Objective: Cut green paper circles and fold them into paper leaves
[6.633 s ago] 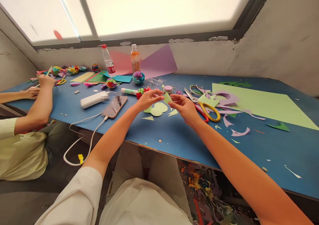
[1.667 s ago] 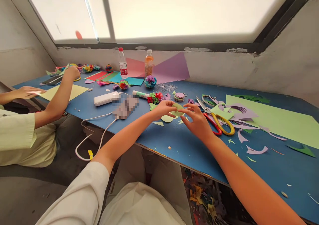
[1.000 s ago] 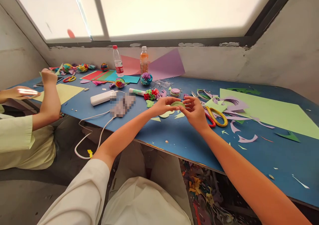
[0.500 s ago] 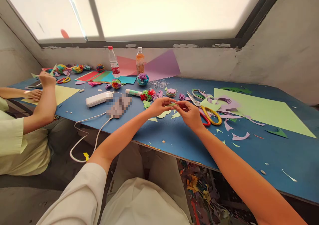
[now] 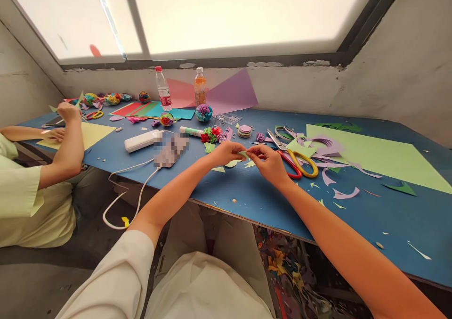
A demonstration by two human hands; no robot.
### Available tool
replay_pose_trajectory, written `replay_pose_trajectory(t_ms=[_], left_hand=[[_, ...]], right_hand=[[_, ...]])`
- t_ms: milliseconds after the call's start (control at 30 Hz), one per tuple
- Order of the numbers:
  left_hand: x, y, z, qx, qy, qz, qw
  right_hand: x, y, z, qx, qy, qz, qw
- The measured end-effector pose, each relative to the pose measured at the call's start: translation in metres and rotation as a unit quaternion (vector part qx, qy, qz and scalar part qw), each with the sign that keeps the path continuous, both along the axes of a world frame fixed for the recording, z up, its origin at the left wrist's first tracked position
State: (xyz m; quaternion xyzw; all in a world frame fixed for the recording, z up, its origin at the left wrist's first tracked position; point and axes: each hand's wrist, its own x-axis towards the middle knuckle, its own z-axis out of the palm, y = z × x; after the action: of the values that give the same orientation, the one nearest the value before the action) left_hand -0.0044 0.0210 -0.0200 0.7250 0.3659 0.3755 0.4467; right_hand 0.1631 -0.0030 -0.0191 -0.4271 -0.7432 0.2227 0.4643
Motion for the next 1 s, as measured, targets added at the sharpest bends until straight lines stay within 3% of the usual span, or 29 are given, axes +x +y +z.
replay_pose_trajectory(t_ms=[200, 367, 667, 867, 1000], left_hand=[[-0.003, -0.001, 0.004, 0.038, 0.011, 0.035, 0.999], [-0.001, -0.001, 0.002, 0.097, 0.073, 0.045, 0.992], [-0.005, 0.006, -0.005, 0.004, 0.035, 0.007, 0.999], [-0.004, 0.002, 0.003, -0.071, -0.016, -0.039, 0.997], [-0.004, -0.001, 0.008, -0.108, -0.032, -0.028, 0.993]], right_hand=[[0.0, -0.001, -0.001, -0.011, -0.016, 0.012, 1.0], [0.005, 0.004, -0.003, -0.018, -0.036, -0.002, 0.999], [0.01, 0.011, -0.006, -0.016, -0.057, 0.004, 0.998], [0.01, 0.008, 0.0, -0.008, -0.051, -0.024, 0.998], [0.009, 0.006, 0.004, -0.024, -0.033, -0.014, 0.999]])
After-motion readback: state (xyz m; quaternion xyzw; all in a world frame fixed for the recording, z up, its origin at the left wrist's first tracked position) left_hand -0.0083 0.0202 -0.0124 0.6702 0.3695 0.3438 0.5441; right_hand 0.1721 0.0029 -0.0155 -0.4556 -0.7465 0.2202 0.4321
